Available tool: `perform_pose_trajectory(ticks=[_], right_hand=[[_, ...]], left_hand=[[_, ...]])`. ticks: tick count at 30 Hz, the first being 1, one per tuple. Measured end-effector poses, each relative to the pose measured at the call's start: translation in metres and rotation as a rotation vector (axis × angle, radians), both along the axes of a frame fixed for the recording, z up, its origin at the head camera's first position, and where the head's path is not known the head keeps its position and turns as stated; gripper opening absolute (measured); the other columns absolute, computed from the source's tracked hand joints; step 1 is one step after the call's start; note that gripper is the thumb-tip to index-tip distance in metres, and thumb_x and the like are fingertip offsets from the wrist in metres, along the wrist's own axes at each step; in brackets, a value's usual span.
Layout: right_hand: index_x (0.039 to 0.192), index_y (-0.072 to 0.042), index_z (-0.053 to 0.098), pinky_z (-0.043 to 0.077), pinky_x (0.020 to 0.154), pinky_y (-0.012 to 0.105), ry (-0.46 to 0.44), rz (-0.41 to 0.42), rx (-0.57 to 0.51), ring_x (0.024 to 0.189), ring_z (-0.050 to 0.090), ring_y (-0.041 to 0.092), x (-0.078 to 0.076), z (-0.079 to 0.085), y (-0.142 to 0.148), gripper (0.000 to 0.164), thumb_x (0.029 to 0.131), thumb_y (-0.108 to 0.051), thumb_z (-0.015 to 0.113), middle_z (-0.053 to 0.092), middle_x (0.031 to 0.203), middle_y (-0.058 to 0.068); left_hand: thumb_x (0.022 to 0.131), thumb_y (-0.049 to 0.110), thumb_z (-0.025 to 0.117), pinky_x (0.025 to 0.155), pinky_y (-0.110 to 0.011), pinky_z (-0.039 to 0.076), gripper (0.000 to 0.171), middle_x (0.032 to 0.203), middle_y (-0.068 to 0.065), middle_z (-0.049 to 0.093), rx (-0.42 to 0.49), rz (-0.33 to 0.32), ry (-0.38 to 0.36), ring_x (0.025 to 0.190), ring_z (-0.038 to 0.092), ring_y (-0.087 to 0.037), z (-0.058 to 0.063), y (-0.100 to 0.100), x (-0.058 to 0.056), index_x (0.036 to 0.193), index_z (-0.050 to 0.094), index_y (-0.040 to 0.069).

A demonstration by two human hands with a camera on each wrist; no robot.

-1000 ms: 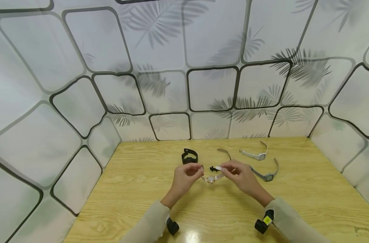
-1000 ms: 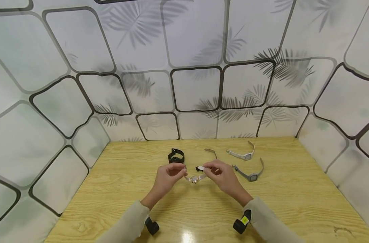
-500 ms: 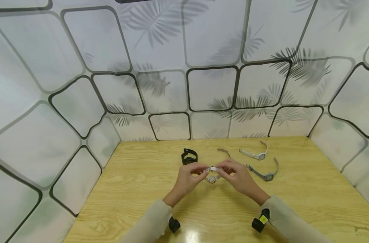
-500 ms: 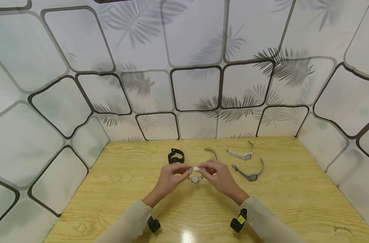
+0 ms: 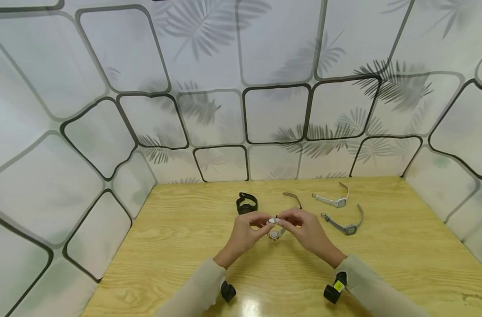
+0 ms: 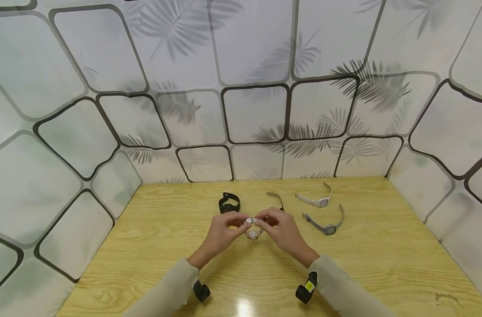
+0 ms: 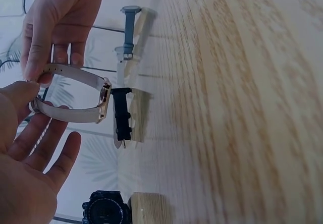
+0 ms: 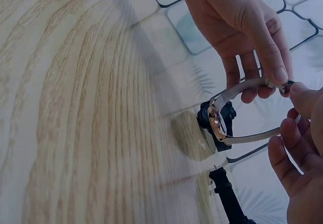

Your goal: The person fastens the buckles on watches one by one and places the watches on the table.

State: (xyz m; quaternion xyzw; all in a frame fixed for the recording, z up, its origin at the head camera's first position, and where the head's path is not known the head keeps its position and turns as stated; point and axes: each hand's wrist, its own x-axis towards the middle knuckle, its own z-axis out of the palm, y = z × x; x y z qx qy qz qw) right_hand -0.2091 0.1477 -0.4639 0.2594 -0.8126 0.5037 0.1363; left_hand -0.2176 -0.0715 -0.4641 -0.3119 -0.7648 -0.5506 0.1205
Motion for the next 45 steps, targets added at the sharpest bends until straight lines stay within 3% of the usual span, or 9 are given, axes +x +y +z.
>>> perform_pose_trajectory(ticks=[5, 13, 17, 20, 25, 31, 32, 39, 45], right_hand=[[0.107, -0.024, 0.075, 0.056, 0.066, 0.029, 0.009, 0.003, 0.008, 0.078, 0.065, 0.01, 0.0, -0.001, -0.002, 0.011, 0.097, -0.019, 0.074, 0.071, 0.101, -0.01], [0.111, -0.02, 0.075, 0.055, 0.064, 0.029, -0.02, -0.001, 0.021, 0.075, 0.066, 0.016, 0.0, -0.002, 0.0, 0.014, 0.097, -0.022, 0.074, 0.071, 0.097, -0.008], [0.119, -0.017, 0.073, 0.055, 0.064, 0.029, -0.064, -0.002, 0.038, 0.074, 0.065, 0.011, -0.001, -0.005, 0.003, 0.024, 0.097, -0.025, 0.075, 0.07, 0.094, -0.008], [0.117, -0.018, 0.073, 0.056, 0.064, 0.03, -0.113, 0.023, 0.031, 0.075, 0.067, 0.017, -0.001, -0.007, 0.007, 0.022, 0.097, -0.026, 0.074, 0.07, 0.095, -0.007], [0.109, -0.026, 0.074, 0.055, 0.06, 0.031, -0.182, 0.057, 0.015, 0.074, 0.067, 0.034, 0.001, -0.006, 0.01, 0.011, 0.098, -0.03, 0.072, 0.071, 0.093, -0.006], [0.108, -0.027, 0.076, 0.055, 0.062, 0.03, -0.16, 0.035, 0.037, 0.075, 0.067, 0.032, 0.002, -0.005, 0.009, 0.011, 0.098, -0.031, 0.072, 0.071, 0.096, -0.008], [0.108, -0.026, 0.076, 0.055, 0.062, 0.03, -0.152, 0.031, 0.039, 0.075, 0.067, 0.03, 0.002, -0.005, 0.008, 0.012, 0.098, -0.03, 0.073, 0.071, 0.097, -0.008], [0.109, -0.024, 0.076, 0.055, 0.064, 0.03, -0.158, 0.036, 0.036, 0.077, 0.067, 0.031, 0.004, -0.005, 0.003, 0.013, 0.098, -0.03, 0.072, 0.071, 0.098, -0.006], [0.113, -0.02, 0.075, 0.056, 0.064, 0.031, -0.179, 0.092, -0.01, 0.08, 0.068, 0.031, 0.003, -0.008, 0.006, 0.015, 0.099, -0.026, 0.071, 0.072, 0.101, -0.002]], left_hand=[[0.093, 0.01, 0.078, 0.072, -0.035, 0.062, 0.017, 0.096, -0.007, 0.078, -0.038, -0.013, -0.046, 0.082, 0.074, -0.022, 0.003, 0.0, 0.0, 0.109, 0.078, 0.005], [0.095, 0.015, 0.077, 0.074, -0.032, 0.061, 0.015, 0.094, -0.004, 0.078, -0.038, 0.005, -0.1, 0.081, 0.074, -0.018, 0.004, 0.0, 0.001, 0.108, 0.079, 0.008], [0.094, 0.011, 0.077, 0.076, -0.034, 0.061, 0.015, 0.095, -0.005, 0.078, -0.025, 0.019, -0.13, 0.083, 0.075, -0.022, 0.004, 0.001, 0.002, 0.108, 0.078, 0.007], [0.094, 0.007, 0.076, 0.076, -0.039, 0.062, 0.015, 0.095, -0.009, 0.078, -0.027, 0.02, -0.157, 0.084, 0.075, -0.029, 0.006, 0.0, 0.003, 0.108, 0.078, 0.003], [0.095, 0.001, 0.073, 0.076, -0.045, 0.061, 0.014, 0.095, -0.018, 0.076, -0.052, -0.001, -0.175, 0.084, 0.073, -0.039, 0.018, -0.001, 0.014, 0.108, 0.075, -0.005], [0.095, 0.0, 0.072, 0.076, -0.041, 0.061, 0.013, 0.093, -0.018, 0.075, -0.037, -0.008, -0.18, 0.082, 0.072, -0.037, 0.034, -0.001, 0.025, 0.107, 0.075, -0.005], [0.095, 0.0, 0.072, 0.076, -0.04, 0.061, 0.013, 0.093, -0.018, 0.076, -0.033, -0.009, -0.185, 0.082, 0.072, -0.036, 0.034, -0.001, 0.025, 0.107, 0.075, -0.004], [0.095, 0.011, 0.076, 0.076, -0.034, 0.061, 0.016, 0.096, -0.009, 0.077, -0.01, -0.026, -0.231, 0.084, 0.073, -0.025, -0.001, 0.0, 0.005, 0.109, 0.078, 0.005], [0.097, 0.018, 0.075, 0.075, -0.029, 0.06, 0.018, 0.101, -0.006, 0.077, 0.028, -0.058, -0.257, 0.084, 0.073, -0.016, 0.004, -0.001, 0.007, 0.111, 0.078, 0.007]])
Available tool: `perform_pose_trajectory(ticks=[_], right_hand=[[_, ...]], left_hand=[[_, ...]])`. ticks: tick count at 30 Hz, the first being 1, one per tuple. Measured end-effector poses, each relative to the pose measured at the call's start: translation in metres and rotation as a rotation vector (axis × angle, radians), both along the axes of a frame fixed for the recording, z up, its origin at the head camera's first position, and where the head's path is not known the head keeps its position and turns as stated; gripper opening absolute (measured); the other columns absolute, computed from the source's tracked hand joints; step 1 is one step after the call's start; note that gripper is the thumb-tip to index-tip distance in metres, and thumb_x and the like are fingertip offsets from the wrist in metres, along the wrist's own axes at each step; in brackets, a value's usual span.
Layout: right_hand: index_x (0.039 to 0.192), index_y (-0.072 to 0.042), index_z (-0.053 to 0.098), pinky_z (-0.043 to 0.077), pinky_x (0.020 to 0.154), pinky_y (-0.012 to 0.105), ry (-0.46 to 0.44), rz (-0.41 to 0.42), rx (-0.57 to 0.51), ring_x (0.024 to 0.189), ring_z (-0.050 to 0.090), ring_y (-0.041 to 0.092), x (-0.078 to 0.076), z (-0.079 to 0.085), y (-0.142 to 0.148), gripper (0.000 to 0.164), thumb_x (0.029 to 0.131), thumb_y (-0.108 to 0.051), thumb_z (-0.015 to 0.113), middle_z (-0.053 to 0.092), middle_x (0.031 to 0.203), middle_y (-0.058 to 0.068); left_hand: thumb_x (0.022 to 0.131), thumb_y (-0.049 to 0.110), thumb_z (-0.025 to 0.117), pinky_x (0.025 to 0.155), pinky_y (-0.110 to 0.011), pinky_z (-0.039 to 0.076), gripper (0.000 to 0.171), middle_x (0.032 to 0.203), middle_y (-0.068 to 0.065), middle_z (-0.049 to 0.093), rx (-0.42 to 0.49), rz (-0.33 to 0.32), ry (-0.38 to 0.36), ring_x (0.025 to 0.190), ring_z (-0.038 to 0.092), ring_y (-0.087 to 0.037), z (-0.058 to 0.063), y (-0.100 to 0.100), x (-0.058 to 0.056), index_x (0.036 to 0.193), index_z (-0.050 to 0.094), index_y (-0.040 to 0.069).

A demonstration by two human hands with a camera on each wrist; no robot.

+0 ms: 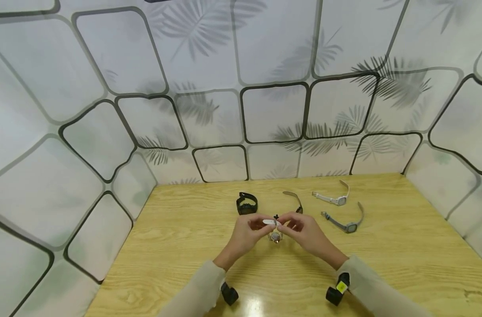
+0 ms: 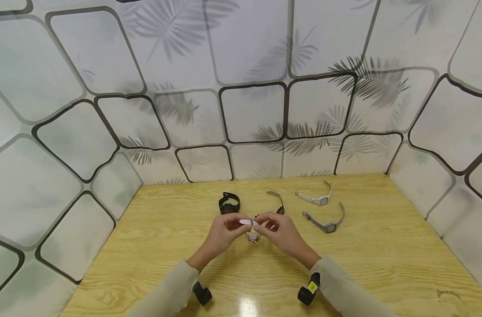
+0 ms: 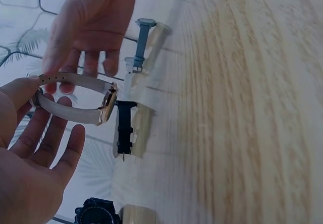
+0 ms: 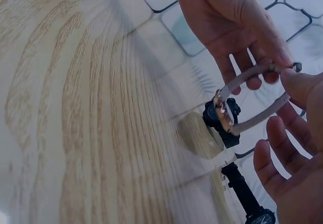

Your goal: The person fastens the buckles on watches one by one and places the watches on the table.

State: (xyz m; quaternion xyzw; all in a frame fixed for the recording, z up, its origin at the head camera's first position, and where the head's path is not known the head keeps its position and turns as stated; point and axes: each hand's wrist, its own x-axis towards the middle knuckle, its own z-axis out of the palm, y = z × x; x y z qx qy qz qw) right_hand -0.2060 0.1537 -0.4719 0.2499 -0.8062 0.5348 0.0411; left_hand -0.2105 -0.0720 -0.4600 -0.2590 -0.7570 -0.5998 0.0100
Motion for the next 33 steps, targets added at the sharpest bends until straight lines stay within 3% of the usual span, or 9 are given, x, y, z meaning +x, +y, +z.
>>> perform_pose_trajectory(ticks=[8, 16, 25, 33], right_hand=[[0.117, -0.012, 0.074, 0.058, 0.063, 0.042, -0.098, 0.056, -0.084, 0.085, 0.068, 0.038, -0.001, -0.009, 0.01, 0.019, 0.099, -0.019, 0.071, 0.073, 0.111, 0.01], [0.115, -0.022, 0.076, 0.058, 0.064, 0.041, -0.075, 0.011, -0.047, 0.08, 0.069, 0.035, 0.002, -0.005, 0.007, 0.018, 0.099, -0.027, 0.072, 0.073, 0.104, 0.0], [0.114, -0.015, 0.076, 0.056, 0.062, 0.032, -0.06, -0.006, -0.055, 0.078, 0.068, 0.035, 0.002, -0.004, 0.001, 0.019, 0.098, -0.023, 0.073, 0.073, 0.104, 0.004], [0.113, -0.015, 0.076, 0.057, 0.065, 0.032, -0.091, -0.01, -0.068, 0.081, 0.068, 0.031, 0.002, -0.009, 0.001, 0.018, 0.098, -0.024, 0.074, 0.073, 0.108, 0.005]], left_hand=[[0.095, 0.014, 0.076, 0.076, -0.029, 0.06, 0.016, 0.102, -0.008, 0.077, 0.036, 0.001, -0.048, 0.085, 0.073, -0.016, 0.0, -0.001, 0.001, 0.11, 0.078, 0.008], [0.094, 0.014, 0.078, 0.075, -0.03, 0.061, 0.02, 0.102, -0.01, 0.077, 0.094, -0.001, -0.062, 0.085, 0.073, -0.016, -0.002, 0.003, 0.0, 0.111, 0.078, 0.003], [0.093, 0.01, 0.078, 0.075, -0.027, 0.06, 0.018, 0.105, -0.011, 0.076, 0.091, -0.02, -0.073, 0.088, 0.073, -0.013, -0.008, 0.006, -0.002, 0.111, 0.079, 0.005], [0.096, 0.016, 0.076, 0.078, -0.029, 0.06, 0.019, 0.105, -0.008, 0.076, 0.092, -0.027, -0.072, 0.092, 0.073, -0.026, -0.006, 0.006, 0.0, 0.112, 0.078, 0.007]])
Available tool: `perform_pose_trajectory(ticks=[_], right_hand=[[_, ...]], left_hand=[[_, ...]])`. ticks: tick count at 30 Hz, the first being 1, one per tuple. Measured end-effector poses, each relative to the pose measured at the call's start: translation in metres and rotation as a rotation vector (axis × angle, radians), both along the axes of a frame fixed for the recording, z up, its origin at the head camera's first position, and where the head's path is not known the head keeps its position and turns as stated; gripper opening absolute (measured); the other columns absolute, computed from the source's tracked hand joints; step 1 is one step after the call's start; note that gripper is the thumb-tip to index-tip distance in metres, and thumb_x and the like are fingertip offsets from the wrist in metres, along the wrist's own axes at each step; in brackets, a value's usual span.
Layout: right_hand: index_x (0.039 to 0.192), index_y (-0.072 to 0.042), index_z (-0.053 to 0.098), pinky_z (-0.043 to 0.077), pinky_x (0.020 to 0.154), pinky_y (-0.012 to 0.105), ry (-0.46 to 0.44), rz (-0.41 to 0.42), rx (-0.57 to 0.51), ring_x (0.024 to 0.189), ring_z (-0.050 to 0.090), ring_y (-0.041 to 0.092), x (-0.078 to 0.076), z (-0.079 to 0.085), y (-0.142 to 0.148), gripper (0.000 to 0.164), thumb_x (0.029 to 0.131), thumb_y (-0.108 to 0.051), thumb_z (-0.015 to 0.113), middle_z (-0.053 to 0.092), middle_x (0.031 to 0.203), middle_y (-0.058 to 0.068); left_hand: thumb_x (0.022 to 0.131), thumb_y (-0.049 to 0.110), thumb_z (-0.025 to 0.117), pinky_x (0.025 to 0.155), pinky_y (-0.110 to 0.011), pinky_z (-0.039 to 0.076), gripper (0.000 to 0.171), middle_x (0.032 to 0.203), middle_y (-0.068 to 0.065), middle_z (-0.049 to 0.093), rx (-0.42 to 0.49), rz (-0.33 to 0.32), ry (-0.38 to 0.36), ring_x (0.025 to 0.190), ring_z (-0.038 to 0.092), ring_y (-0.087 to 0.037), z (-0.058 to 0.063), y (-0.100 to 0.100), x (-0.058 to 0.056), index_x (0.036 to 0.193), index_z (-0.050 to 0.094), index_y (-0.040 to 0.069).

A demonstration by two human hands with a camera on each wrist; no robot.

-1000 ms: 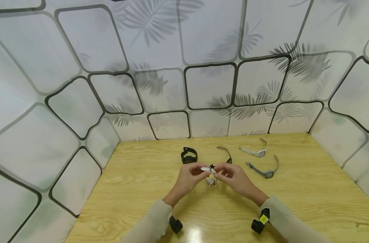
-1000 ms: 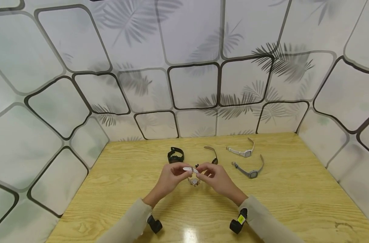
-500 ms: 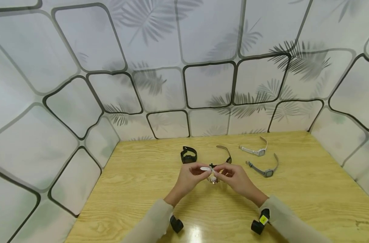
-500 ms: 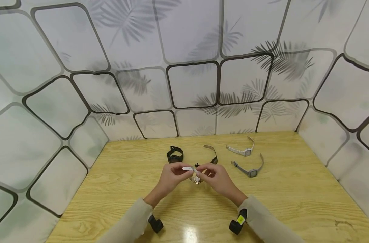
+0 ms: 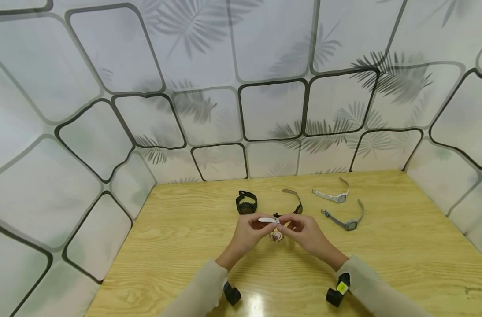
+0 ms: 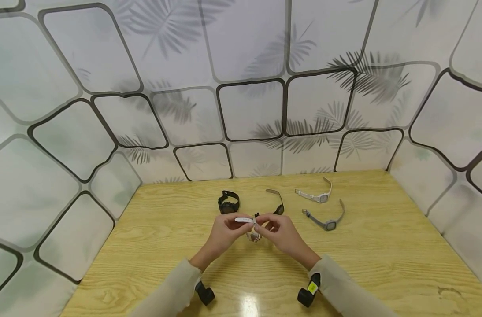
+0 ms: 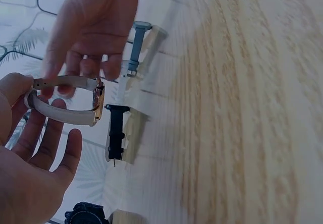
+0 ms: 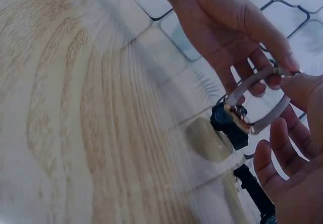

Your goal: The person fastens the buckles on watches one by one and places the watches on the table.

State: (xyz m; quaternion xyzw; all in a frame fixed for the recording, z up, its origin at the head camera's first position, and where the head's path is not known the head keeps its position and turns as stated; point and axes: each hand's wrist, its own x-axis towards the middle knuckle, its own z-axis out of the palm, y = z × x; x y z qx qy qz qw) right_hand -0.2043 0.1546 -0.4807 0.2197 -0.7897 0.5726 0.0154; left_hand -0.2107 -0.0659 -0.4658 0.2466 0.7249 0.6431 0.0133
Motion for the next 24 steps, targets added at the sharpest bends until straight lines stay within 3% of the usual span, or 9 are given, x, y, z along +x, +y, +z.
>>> perform_pose_trajectory(ticks=[8, 17, 24], right_hand=[[0.112, -0.008, 0.074, 0.057, 0.062, 0.041, -0.02, 0.044, -0.038, 0.076, 0.066, 0.039, 0.0017, -0.0091, 0.005, 0.018, 0.099, -0.02, 0.072, 0.073, 0.106, 0.007], [0.112, -0.012, 0.075, 0.057, 0.062, 0.039, -0.019, 0.006, -0.042, 0.08, 0.067, 0.037, 0.0047, -0.0057, -0.0014, 0.016, 0.097, -0.019, 0.074, 0.073, 0.107, 0.008], [0.121, -0.016, 0.073, 0.056, 0.059, 0.038, -0.007, 0.013, 0.011, 0.074, 0.066, 0.038, 0.003, -0.0016, 0.0013, 0.022, 0.1, -0.021, 0.071, 0.072, 0.106, 0.007]], left_hand=[[0.095, 0.014, 0.076, 0.072, -0.026, 0.059, 0.017, 0.101, -0.008, 0.076, 0.011, 0.021, -0.019, 0.088, 0.072, -0.029, 0.0042, -0.0015, 0.0013, 0.111, 0.079, 0.006], [0.096, 0.013, 0.075, 0.072, -0.026, 0.058, 0.015, 0.102, -0.015, 0.075, -0.009, 0.01, -0.034, 0.087, 0.07, -0.028, 0.0002, 0.0009, -0.0003, 0.108, 0.078, 0.005], [0.095, 0.012, 0.076, 0.068, -0.028, 0.059, 0.012, 0.096, -0.012, 0.076, -0.032, 0.032, 0.048, 0.081, 0.072, -0.028, 0.004, 0.0036, -0.0009, 0.104, 0.079, 0.004]])
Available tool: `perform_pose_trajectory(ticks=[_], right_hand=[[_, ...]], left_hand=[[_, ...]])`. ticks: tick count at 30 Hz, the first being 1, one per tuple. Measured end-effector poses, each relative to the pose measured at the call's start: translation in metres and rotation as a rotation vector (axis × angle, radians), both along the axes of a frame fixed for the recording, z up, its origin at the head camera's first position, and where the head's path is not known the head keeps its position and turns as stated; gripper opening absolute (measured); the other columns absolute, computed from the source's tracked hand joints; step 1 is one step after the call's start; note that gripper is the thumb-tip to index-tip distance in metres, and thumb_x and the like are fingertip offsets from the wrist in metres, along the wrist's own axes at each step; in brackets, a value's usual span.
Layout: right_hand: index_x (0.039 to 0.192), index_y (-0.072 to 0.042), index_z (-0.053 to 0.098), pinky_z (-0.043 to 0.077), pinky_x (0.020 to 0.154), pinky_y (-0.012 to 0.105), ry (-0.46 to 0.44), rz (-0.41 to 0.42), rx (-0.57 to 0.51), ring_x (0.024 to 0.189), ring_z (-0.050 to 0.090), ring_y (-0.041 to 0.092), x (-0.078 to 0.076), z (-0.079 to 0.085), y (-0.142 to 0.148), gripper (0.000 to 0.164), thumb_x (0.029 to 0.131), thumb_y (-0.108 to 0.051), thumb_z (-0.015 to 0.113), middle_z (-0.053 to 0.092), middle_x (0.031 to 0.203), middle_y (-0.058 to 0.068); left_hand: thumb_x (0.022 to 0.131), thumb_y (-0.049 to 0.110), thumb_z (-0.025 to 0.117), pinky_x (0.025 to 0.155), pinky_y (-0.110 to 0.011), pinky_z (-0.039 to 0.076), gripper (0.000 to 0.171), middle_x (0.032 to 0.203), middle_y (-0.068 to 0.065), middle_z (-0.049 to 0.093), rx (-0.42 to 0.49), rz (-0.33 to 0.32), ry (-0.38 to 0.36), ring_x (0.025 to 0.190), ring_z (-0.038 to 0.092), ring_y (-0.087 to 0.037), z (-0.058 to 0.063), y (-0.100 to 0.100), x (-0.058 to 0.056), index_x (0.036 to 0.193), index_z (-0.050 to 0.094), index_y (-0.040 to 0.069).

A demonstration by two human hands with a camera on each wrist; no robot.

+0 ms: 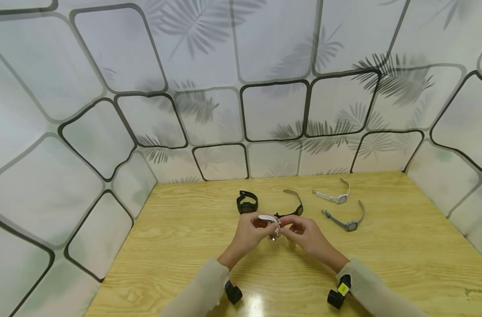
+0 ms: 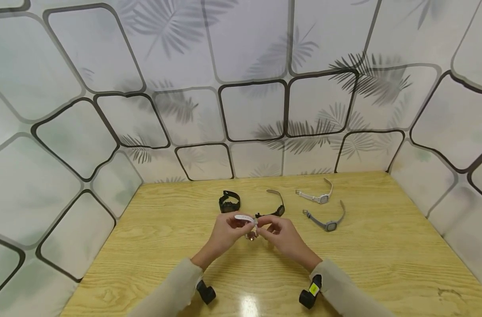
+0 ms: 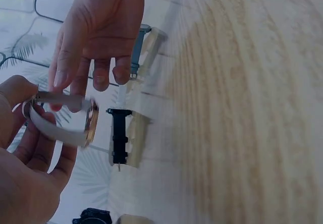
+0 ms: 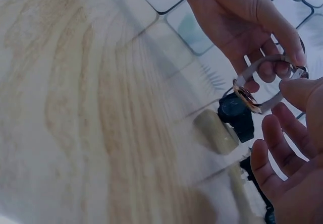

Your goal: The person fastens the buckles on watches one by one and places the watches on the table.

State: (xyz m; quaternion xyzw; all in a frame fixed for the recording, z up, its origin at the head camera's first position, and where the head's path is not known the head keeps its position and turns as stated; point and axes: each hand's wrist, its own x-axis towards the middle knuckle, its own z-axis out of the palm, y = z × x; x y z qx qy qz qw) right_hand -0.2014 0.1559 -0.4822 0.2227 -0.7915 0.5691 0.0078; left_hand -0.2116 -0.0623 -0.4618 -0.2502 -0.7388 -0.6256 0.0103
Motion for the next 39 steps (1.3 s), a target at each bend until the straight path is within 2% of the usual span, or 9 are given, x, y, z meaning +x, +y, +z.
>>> perform_pose_trajectory(ticks=[3, 7, 10, 17, 21, 27, 32, 36, 39], right_hand=[[0.127, -0.016, 0.07, 0.058, 0.062, 0.039, 0.044, -0.013, 0.026, 0.077, 0.067, 0.034, -0.005, 0.005, 0.005, 0.027, 0.101, -0.023, 0.069, 0.071, 0.107, 0.005], [0.129, -0.016, 0.069, 0.057, 0.063, 0.033, 0.14, -0.04, 0.053, 0.078, 0.068, 0.033, -0.01, 0.018, 0.007, 0.029, 0.101, -0.019, 0.069, 0.07, 0.105, 0.004], [0.128, -0.019, 0.07, 0.057, 0.064, 0.03, 0.208, -0.042, 0.083, 0.076, 0.068, 0.03, -0.012, 0.028, 0.005, 0.028, 0.099, -0.018, 0.071, 0.069, 0.102, 0.0], [0.118, -0.019, 0.075, 0.051, 0.059, 0.028, 0.388, 0.007, 0.171, 0.067, 0.055, 0.008, -0.019, 0.042, -0.011, 0.026, 0.093, -0.016, 0.079, 0.062, 0.097, -0.004], [0.114, -0.018, 0.077, 0.048, 0.057, 0.026, 0.443, 0.009, 0.209, 0.066, 0.05, 0.005, -0.022, 0.043, -0.016, 0.023, 0.092, -0.014, 0.08, 0.06, 0.092, -0.003], [0.11, -0.018, 0.076, 0.051, 0.06, 0.027, 0.421, -0.009, 0.227, 0.068, 0.054, 0.005, -0.023, 0.041, -0.015, 0.016, 0.094, -0.015, 0.078, 0.059, 0.088, -0.009], [0.114, -0.015, 0.074, 0.056, 0.064, 0.029, 0.334, -0.031, 0.185, 0.072, 0.063, 0.007, -0.022, 0.04, -0.009, 0.018, 0.096, -0.018, 0.075, 0.069, 0.092, -0.008], [0.116, -0.017, 0.072, 0.058, 0.066, 0.03, 0.262, -0.03, 0.135, 0.075, 0.069, 0.016, -0.021, 0.04, -0.006, 0.018, 0.098, -0.019, 0.073, 0.073, 0.096, -0.006], [0.116, -0.018, 0.072, 0.058, 0.067, 0.03, 0.233, -0.022, 0.114, 0.077, 0.07, 0.025, -0.021, 0.039, -0.004, 0.017, 0.099, -0.019, 0.072, 0.073, 0.096, -0.005]], left_hand=[[0.093, 0.01, 0.078, 0.066, -0.029, 0.06, 0.01, 0.092, -0.008, 0.076, -0.058, 0.045, 0.088, 0.074, 0.072, -0.019, 0.004, 0.001, -0.003, 0.102, 0.079, 0.005], [0.089, 0.008, 0.081, 0.067, -0.024, 0.059, 0.008, 0.09, -0.003, 0.076, -0.191, 0.131, 0.225, 0.074, 0.07, -0.009, 0.01, 0.002, -0.009, 0.097, 0.079, 0.007], [0.088, 0.008, 0.082, 0.067, -0.021, 0.058, 0.007, 0.088, -0.003, 0.075, -0.268, 0.175, 0.303, 0.073, 0.07, -0.007, 0.012, 0.002, -0.013, 0.094, 0.08, 0.005], [0.086, 0.008, 0.083, 0.062, -0.019, 0.053, 0.006, 0.081, -0.004, 0.073, -0.334, 0.206, 0.352, 0.067, 0.064, -0.007, 0.011, 0.003, -0.017, 0.09, 0.079, 0.004], [0.085, 0.004, 0.082, 0.061, -0.018, 0.051, 0.004, 0.078, -0.006, 0.072, -0.363, 0.209, 0.369, 0.065, 0.061, -0.008, 0.01, 0.004, -0.018, 0.088, 0.078, 0.003], [0.089, 0.008, 0.08, 0.064, -0.017, 0.053, 0.007, 0.083, -0.006, 0.074, -0.357, 0.184, 0.363, 0.069, 0.065, -0.008, 0.007, 0.004, -0.018, 0.091, 0.079, 0.002], [0.09, 0.01, 0.081, 0.065, -0.02, 0.056, 0.009, 0.09, -0.006, 0.076, -0.313, 0.157, 0.357, 0.072, 0.069, -0.013, 0.006, 0.001, -0.016, 0.096, 0.08, 0.004], [0.092, 0.013, 0.08, 0.065, -0.021, 0.056, 0.01, 0.092, -0.005, 0.076, -0.303, 0.14, 0.329, 0.075, 0.069, -0.013, 0.005, -0.001, -0.016, 0.098, 0.08, 0.005], [0.093, 0.013, 0.079, 0.065, -0.02, 0.056, 0.011, 0.095, -0.004, 0.076, -0.292, 0.116, 0.272, 0.076, 0.069, -0.012, 0.004, -0.002, -0.015, 0.102, 0.08, 0.006]])
